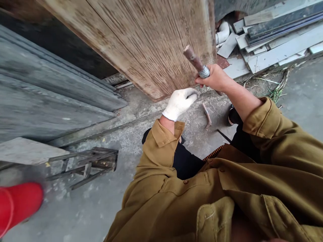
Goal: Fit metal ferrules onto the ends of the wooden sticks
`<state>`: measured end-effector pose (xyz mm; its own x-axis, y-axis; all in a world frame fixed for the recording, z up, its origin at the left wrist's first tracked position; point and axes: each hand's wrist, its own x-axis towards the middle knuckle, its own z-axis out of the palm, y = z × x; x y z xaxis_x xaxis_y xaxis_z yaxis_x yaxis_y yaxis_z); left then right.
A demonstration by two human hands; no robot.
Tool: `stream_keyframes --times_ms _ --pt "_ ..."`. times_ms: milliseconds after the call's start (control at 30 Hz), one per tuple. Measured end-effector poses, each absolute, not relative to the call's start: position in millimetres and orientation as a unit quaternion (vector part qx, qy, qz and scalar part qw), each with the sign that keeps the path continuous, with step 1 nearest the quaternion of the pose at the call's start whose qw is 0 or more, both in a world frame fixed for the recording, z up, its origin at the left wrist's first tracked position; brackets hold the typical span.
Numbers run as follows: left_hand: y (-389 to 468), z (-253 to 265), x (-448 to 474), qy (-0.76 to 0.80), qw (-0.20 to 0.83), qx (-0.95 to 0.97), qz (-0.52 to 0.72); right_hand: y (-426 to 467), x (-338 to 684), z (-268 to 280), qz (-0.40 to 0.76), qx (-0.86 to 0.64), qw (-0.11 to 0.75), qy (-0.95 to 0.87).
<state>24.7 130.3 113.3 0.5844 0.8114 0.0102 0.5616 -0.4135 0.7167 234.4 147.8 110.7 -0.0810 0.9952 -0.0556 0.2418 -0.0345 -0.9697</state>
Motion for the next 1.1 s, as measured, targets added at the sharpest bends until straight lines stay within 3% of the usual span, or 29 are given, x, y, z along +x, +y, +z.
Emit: stream_keyframes --times_ms 267,500,867,1100 --pt "129 102 17 0.407 0.322 0.828 0.212 147 242 90 0.512 -0.528 0.341 -0.586" --pt "125 92 13 0.406 0.235 0.845 0.258 137 229 105 0.616 -0.551 0.412 -0.384" --pt "121 85 8 0.419 0.206 0.846 0.259 132 226 114 0.668 -0.546 0.389 -0.322" --pt "124 75 1 0.404 0.205 0.845 0.286 129 222 113 0.730 -0.523 0.308 -0.314"
